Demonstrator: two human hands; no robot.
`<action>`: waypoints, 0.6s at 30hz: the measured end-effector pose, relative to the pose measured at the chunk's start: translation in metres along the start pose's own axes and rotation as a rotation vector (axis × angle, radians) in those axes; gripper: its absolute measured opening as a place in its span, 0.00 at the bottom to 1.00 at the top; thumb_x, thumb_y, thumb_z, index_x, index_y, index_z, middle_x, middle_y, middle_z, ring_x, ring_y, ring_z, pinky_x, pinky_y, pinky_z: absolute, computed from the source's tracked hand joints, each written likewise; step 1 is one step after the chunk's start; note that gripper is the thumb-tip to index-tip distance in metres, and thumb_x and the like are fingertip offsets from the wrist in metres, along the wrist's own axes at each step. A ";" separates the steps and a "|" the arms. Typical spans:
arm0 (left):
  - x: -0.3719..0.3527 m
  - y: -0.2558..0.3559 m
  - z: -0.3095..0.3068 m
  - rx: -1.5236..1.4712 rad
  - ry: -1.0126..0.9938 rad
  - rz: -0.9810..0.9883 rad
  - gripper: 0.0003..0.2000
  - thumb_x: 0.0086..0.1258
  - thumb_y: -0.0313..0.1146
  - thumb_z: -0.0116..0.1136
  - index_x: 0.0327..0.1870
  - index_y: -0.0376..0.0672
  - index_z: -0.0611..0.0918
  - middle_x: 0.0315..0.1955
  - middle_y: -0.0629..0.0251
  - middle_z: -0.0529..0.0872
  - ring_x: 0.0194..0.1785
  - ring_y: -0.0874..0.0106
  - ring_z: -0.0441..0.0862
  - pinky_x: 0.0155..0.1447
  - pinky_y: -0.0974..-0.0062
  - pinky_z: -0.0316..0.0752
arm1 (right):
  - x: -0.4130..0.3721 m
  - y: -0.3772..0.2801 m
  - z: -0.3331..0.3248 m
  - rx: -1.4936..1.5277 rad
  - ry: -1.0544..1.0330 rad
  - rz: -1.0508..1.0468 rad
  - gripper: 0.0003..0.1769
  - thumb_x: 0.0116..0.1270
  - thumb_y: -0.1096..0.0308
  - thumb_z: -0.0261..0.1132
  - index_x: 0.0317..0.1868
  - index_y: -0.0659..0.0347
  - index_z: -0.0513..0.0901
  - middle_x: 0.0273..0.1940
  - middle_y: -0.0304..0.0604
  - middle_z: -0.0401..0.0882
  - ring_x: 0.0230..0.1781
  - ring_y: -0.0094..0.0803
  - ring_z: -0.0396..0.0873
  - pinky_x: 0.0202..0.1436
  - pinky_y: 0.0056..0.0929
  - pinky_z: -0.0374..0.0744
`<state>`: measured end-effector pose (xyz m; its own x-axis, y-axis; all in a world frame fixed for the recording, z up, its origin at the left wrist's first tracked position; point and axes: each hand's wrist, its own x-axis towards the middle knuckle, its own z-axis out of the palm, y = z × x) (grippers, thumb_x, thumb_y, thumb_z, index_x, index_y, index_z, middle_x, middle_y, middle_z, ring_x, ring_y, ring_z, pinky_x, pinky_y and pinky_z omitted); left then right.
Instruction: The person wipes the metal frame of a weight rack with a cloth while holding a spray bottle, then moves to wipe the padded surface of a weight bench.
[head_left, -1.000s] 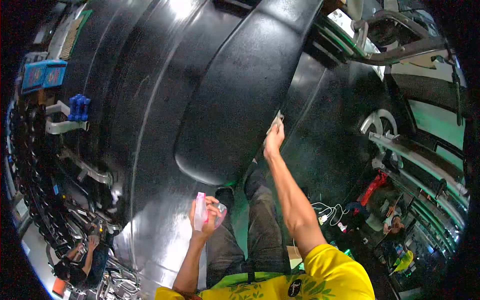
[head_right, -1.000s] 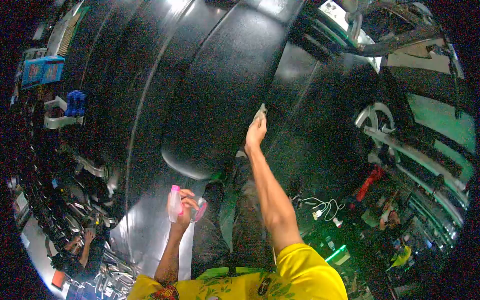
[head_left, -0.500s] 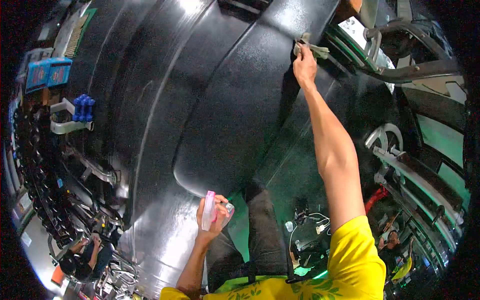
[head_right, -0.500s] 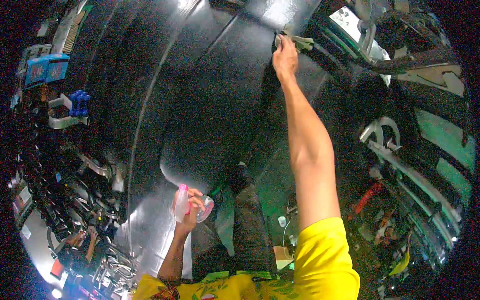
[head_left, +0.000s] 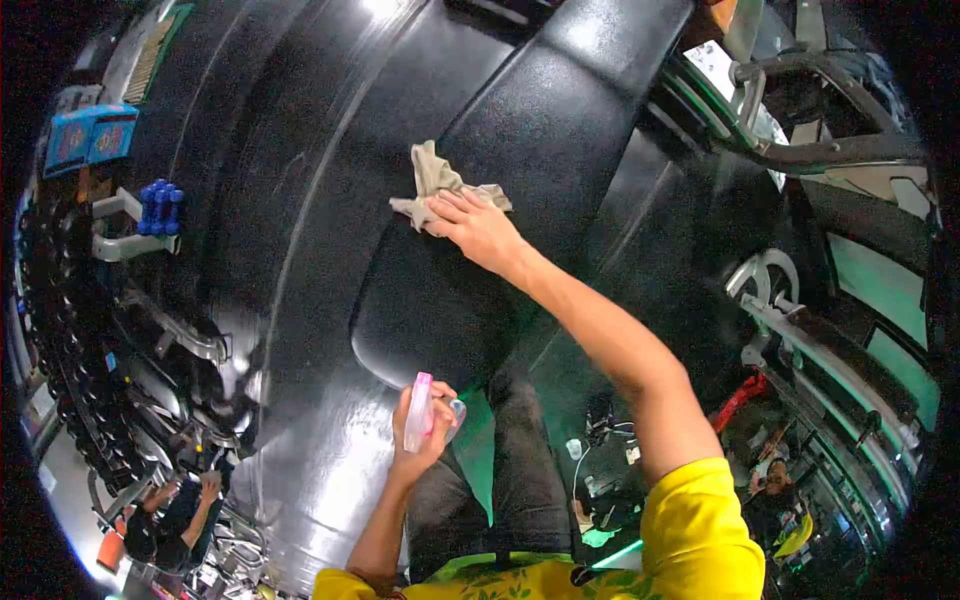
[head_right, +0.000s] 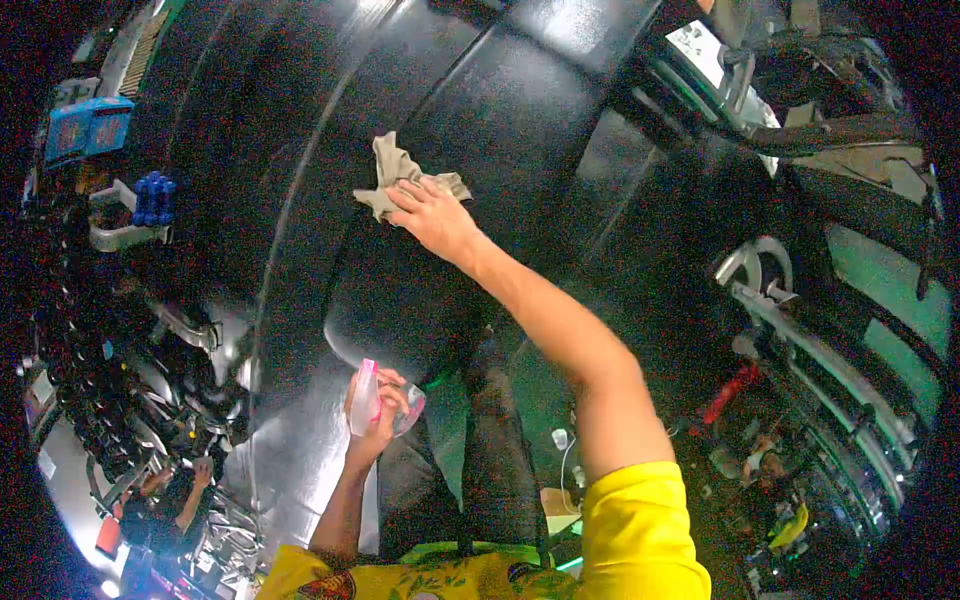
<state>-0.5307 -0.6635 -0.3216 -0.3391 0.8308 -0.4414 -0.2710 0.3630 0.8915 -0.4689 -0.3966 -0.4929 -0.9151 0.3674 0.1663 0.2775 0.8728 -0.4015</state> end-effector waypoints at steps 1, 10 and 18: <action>0.001 -0.001 -0.002 -0.003 -0.003 0.001 0.11 0.68 0.27 0.60 0.45 0.37 0.71 0.27 0.63 0.80 0.45 0.68 0.79 0.50 0.69 0.74 | -0.006 0.006 -0.006 0.027 0.000 -0.057 0.19 0.57 0.77 0.57 0.48 0.50 0.82 0.63 0.41 0.74 0.66 0.39 0.70 0.67 0.41 0.70; 0.001 0.005 -0.016 0.065 -0.079 -0.054 0.09 0.64 0.17 0.53 0.43 0.35 0.70 0.39 0.55 0.80 0.30 0.78 0.77 0.32 0.80 0.75 | -0.017 0.130 -0.073 -0.206 0.260 0.607 0.19 0.60 0.80 0.53 0.49 0.57 0.82 0.53 0.51 0.80 0.55 0.49 0.77 0.59 0.41 0.75; 0.013 0.012 -0.005 0.063 -0.116 -0.073 0.11 0.63 0.20 0.58 0.44 0.36 0.72 0.41 0.57 0.82 0.32 0.78 0.80 0.37 0.79 0.77 | -0.043 0.011 -0.026 0.023 0.062 0.080 0.13 0.61 0.72 0.56 0.44 0.50 0.81 0.58 0.41 0.77 0.64 0.39 0.71 0.67 0.41 0.70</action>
<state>-0.5434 -0.6502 -0.3170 -0.2134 0.8432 -0.4935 -0.2325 0.4468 0.8639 -0.4185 -0.3947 -0.4806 -0.8702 0.4556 0.1876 0.3417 0.8323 -0.4365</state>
